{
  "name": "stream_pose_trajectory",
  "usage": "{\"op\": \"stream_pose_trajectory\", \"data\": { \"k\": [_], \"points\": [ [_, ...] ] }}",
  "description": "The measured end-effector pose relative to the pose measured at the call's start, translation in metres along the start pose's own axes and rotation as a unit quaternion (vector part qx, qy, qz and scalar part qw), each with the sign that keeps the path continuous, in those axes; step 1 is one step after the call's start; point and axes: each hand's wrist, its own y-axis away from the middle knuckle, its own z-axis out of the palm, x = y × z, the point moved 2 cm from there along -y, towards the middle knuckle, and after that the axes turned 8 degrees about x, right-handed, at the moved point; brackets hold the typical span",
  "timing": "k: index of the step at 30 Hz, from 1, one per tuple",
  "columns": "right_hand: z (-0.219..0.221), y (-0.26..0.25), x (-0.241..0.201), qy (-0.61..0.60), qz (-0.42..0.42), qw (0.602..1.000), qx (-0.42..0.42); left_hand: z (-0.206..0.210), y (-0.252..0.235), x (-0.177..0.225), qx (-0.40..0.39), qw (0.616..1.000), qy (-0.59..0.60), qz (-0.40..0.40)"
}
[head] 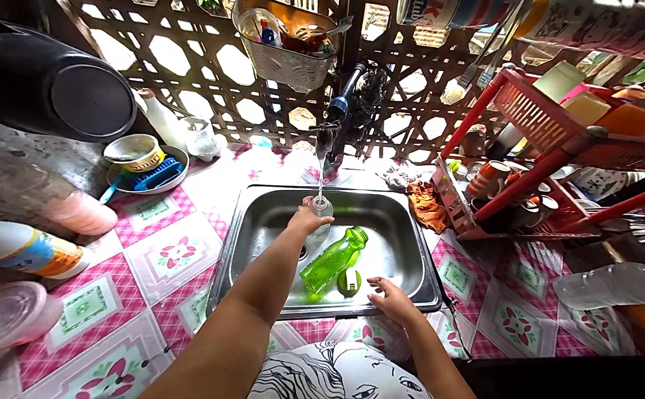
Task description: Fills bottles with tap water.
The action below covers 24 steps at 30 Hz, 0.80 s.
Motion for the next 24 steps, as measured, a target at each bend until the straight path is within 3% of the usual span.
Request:
{"op": "stream_pose_trajectory", "data": {
  "k": [24],
  "points": [
    [0.0023,0.0000,-0.0004,-0.004,0.018,1.000,-0.007,0.0027,-0.0010,-0.0029,0.008,1.000,0.026,0.009]
  ]
}}
